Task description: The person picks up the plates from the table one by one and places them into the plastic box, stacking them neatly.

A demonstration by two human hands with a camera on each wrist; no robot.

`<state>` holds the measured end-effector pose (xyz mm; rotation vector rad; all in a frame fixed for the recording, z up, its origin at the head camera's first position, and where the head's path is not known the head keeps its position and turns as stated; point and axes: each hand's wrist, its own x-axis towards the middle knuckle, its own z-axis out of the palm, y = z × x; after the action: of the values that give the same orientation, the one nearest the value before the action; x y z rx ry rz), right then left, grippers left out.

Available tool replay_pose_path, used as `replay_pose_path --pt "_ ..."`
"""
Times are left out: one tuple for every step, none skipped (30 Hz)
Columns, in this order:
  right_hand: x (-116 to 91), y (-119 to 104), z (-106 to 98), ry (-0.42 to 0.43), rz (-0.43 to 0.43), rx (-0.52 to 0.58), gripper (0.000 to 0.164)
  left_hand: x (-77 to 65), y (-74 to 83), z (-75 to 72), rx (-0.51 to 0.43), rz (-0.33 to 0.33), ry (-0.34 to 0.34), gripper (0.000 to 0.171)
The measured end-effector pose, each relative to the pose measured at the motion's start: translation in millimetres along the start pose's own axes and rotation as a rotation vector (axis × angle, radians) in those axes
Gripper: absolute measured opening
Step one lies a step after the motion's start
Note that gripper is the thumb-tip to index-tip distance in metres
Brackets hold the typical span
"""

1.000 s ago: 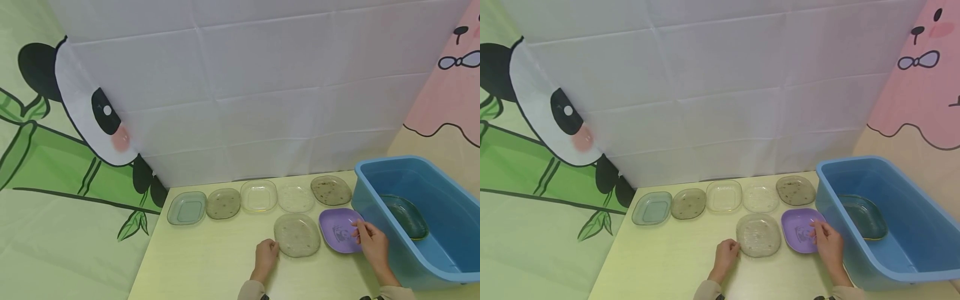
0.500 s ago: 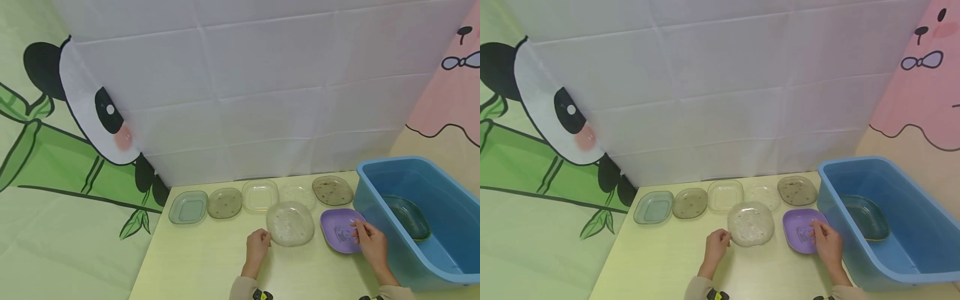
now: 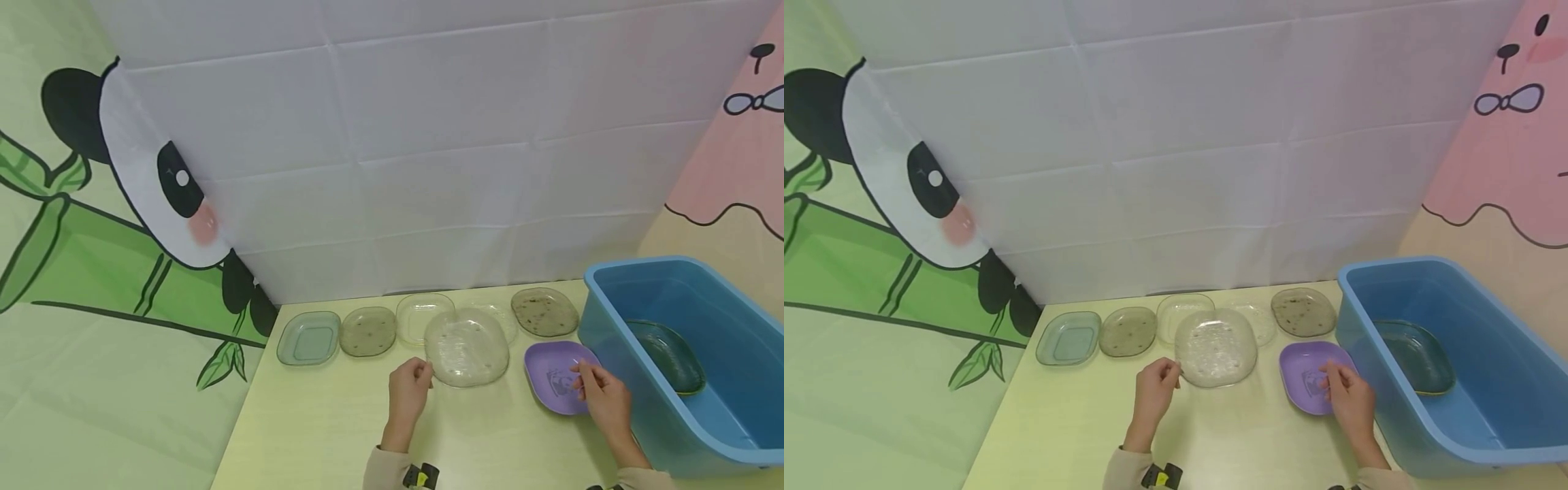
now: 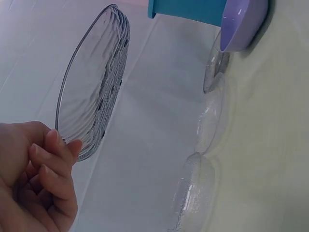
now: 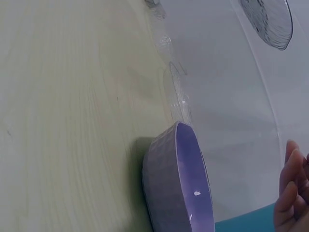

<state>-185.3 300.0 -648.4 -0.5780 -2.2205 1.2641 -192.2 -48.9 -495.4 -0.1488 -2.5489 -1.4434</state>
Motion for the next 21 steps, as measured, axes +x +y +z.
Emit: replay_pose_path --pt "-0.4 -0.3 0.2 -0.002 -0.002 0.001 0.03 -0.1 1.7 -2.0 -0.011 0.004 0.007 0.019" --pt "-0.8 -0.5 0.4 -0.005 -0.005 0.001 0.03 -0.3 3.0 -3.6 -0.023 0.007 0.015 0.019" --pt "-1.2 -0.7 0.5 -0.008 -0.004 0.002 0.03 -0.3 3.9 -5.0 -0.034 0.009 0.021 0.019" --pt "-1.5 -0.8 0.6 -0.011 -0.006 0.004 0.03 -0.2 4.3 -6.0 -0.043 0.009 0.027 0.019" --pt "-2.0 -0.9 0.7 -0.014 -0.007 0.006 0.03 -0.2 4.5 -6.9 -0.052 0.009 0.032 0.019" --pt "-2.4 -1.0 0.9 -0.016 -0.006 0.005 0.03 -0.1 4.5 -7.5 -0.055 0.008 0.037 0.019" --pt "-2.9 -1.3 0.8 -0.018 -0.006 0.005 0.03 -0.1 4.7 -8.2 -0.058 0.006 0.042 0.019" --pt "-3.4 -1.7 0.8 -0.02 -0.003 0.006 0.03 -0.2 4.5 -8.6 -0.059 0.002 0.045 0.019" --pt "-3.9 -2.1 0.8 -0.022 0.0 0.008 0.03 -0.2 4.2 -8.9 -0.059 -0.003 0.046 0.02" --pt "-4.3 -2.3 0.9 -0.024 0.002 0.012 0.03 -0.3 3.9 -9.2 -0.059 -0.006 0.046 0.02" --pt "-4.9 -2.7 0.9 -0.025 0.004 0.014 0.031 -0.5 3.7 -9.5 -0.058 -0.011 0.047 0.02" --pt "-5.2 -2.8 1.1 -0.025 0.006 0.016 0.031 -0.7 3.3 -9.5 -0.058 -0.014 0.047 0.02" --pt "-5.0 -3.0 1.3 -0.025 0.005 0.017 0.031 -0.9 3.1 -9.6 -0.06 -0.017 0.046 0.02" --pt "-4.8 -3.3 1.4 -0.025 0.005 0.017 0.032 -1.0 2.7 -9.4 -0.063 -0.02 0.046 0.02" --pt "-4.7 -4.2 1.4 -0.028 0.003 0.021 0.033 -1.0 2.4 -9.3 -0.065 -0.021 0.047 0.021" --pt "-4.4 -4.9 1.6 -0.028 0.003 0.021 0.034 -1.2 2.2 -9.1 -0.07 -0.02 0.048 0.021" --pt "-4.3 -5.2 1.9 -0.027 0.0 0.021 0.034 -1.5 1.8 -8.8 -0.076 -0.021 0.047 0.021" --pt "-4.4 -5.7 2.1 -0.027 -0.004 0.023 0.034 -1.8 1.1 -8.3 -0.079 -0.018 0.045 0.021" --pt "-4.7 -6.3 2.3 -0.028 -0.008 0.024 0.035 -2.1 0.5 -7.9 -0.082 -0.016 0.043 0.021" --pt "-5.0 -7.0 2.4 -0.031 -0.015 0.027 0.035 -2.5 0.1 -7.4 -0.084 -0.016 0.041 0.021" --pt "-5.4 -7.8 2.4 -0.035 -0.022 0.032 0.034 -2.9 -0.3 -7.1 -0.084 -0.016 0.038 0.021"
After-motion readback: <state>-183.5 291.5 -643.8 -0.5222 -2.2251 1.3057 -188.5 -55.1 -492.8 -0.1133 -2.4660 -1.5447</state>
